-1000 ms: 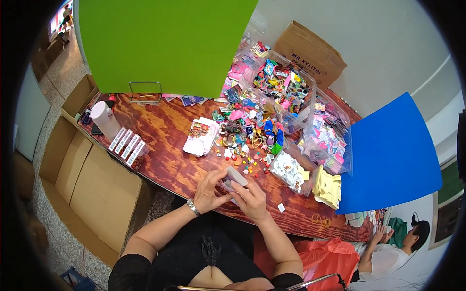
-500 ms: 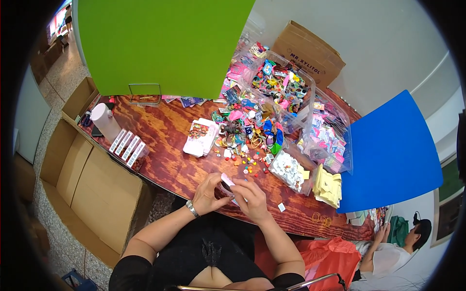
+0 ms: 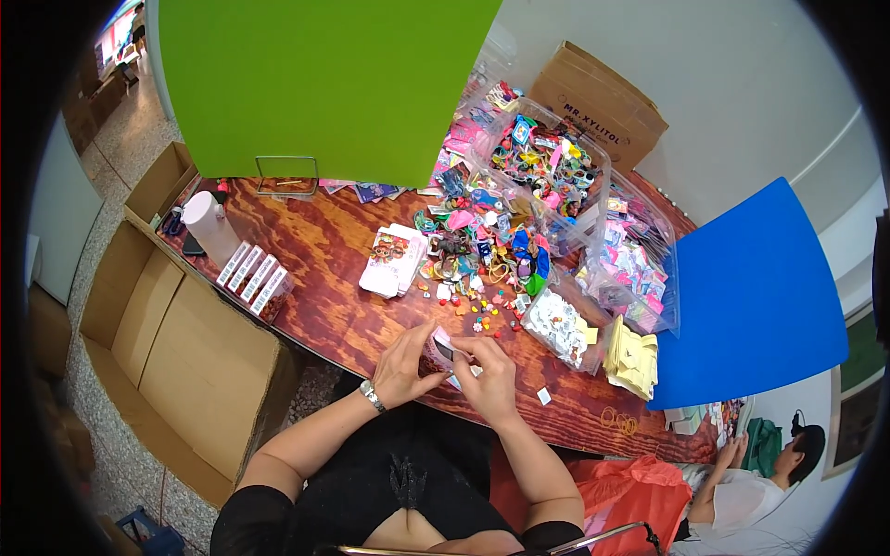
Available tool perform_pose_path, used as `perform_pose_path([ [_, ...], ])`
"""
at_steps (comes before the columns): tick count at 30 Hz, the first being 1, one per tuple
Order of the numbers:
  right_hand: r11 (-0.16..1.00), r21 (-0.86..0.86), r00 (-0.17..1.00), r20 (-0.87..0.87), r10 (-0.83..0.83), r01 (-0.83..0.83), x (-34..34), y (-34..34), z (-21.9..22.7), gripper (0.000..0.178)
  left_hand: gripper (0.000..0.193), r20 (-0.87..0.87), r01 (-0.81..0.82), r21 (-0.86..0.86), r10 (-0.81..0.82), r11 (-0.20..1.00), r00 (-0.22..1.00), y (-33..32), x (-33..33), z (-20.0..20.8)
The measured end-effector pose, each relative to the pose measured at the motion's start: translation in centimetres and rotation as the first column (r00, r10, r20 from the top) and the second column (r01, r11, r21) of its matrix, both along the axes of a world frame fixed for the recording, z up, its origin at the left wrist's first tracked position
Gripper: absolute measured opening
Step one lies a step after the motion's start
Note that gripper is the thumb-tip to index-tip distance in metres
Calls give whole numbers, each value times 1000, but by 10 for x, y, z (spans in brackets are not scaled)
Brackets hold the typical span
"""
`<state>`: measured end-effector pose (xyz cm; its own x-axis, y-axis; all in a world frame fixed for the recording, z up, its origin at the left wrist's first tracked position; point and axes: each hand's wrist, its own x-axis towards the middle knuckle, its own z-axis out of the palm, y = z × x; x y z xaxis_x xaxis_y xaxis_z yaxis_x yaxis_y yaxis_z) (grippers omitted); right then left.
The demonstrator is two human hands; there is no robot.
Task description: Packaging small colorful toy parts into plastic bags and placing them into containers.
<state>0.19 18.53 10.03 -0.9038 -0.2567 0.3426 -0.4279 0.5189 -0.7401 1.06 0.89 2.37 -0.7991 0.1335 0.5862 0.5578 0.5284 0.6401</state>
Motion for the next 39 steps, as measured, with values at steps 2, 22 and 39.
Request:
perform_pose_path([
  [2, 1000, 26, 996, -91, -7, 9, 2, -6, -4, 20, 101, -23, -16, -60, 15, 998, 1000, 1, 0, 1],
  [22, 989, 120, 938, -322, 126, -91, 10, -22, -27, 42, 103, 16, -225, -180, 232, 958, 973, -11, 13, 6],
  [39, 887, 461, 906, -383, 180, 18, -103, -106, -81, 51, 100, -176, -562, -769, 745, 304, 643, -175, 2, 3],
])
